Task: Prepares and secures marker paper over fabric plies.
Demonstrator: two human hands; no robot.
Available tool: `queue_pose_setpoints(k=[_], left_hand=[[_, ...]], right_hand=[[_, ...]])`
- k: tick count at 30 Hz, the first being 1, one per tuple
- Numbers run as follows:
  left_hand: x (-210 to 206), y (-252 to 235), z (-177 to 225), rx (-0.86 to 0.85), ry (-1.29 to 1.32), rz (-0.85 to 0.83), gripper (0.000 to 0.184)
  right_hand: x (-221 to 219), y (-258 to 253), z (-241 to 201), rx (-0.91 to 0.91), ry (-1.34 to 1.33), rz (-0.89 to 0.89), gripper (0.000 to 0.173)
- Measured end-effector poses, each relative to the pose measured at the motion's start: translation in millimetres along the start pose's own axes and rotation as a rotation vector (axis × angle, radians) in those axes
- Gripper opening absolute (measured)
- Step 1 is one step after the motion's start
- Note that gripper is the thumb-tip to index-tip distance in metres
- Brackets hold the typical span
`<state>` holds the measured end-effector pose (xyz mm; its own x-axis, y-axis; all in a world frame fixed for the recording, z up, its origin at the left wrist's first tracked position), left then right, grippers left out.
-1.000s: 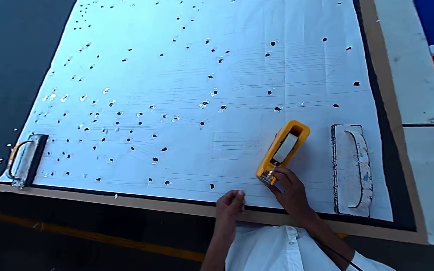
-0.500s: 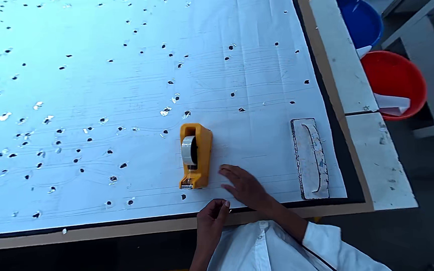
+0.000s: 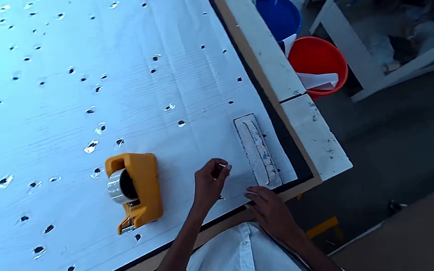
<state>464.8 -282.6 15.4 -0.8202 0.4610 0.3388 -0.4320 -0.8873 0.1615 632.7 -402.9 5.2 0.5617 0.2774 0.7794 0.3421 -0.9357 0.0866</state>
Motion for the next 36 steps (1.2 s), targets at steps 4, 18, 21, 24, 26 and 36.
queue_pose_setpoints(k=[4, 18, 21, 24, 26, 36], left_hand=[[4.7, -48.7, 18.1, -0.014, 0.071, 0.030, 0.014], [36.1, -243.7, -6.3, 0.230, -0.117, 0.061, 0.028], [37.8, -256.2, -2.6, 0.438, -0.392, -0.011, 0.037], [38.0, -241.6, 10.0, 0.572, -0.607, -0.090, 0.046], [42.1, -218.7, 12.4, 0.524, -0.600, -0.091, 0.043], [152.4, 90.3, 12.7, 0.083, -0.455, 0.622, 0.028]], right_hand=[[46.2, 13.4, 26.6, -0.079, -0.101, 0.376, 0.024], [44.7, -60.6, 120.8, -0.176, -0.266, 0.279, 0.054], [41.2, -59.3, 121.9, -0.157, -0.259, 0.277, 0.052], [37.1, -58.1, 121.1, -0.158, -0.237, 0.281, 0.051], [38.3, -57.7, 121.2, -0.166, -0.256, 0.275, 0.051], [60.8, -58.5, -6.3, 0.200, -0.324, 0.501, 0.027]])
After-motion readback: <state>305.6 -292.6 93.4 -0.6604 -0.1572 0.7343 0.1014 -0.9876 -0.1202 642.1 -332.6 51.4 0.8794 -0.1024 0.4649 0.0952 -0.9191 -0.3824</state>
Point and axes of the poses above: each hand's wrist, its own y-axis away from the middle knuckle, its own x-axis out of the back of the hand, z = x × y, the point moved 6 cm from there along -y, towards the middle knuckle, and after that the axes turned 14 degrees about -z, right-handed, at the moved point
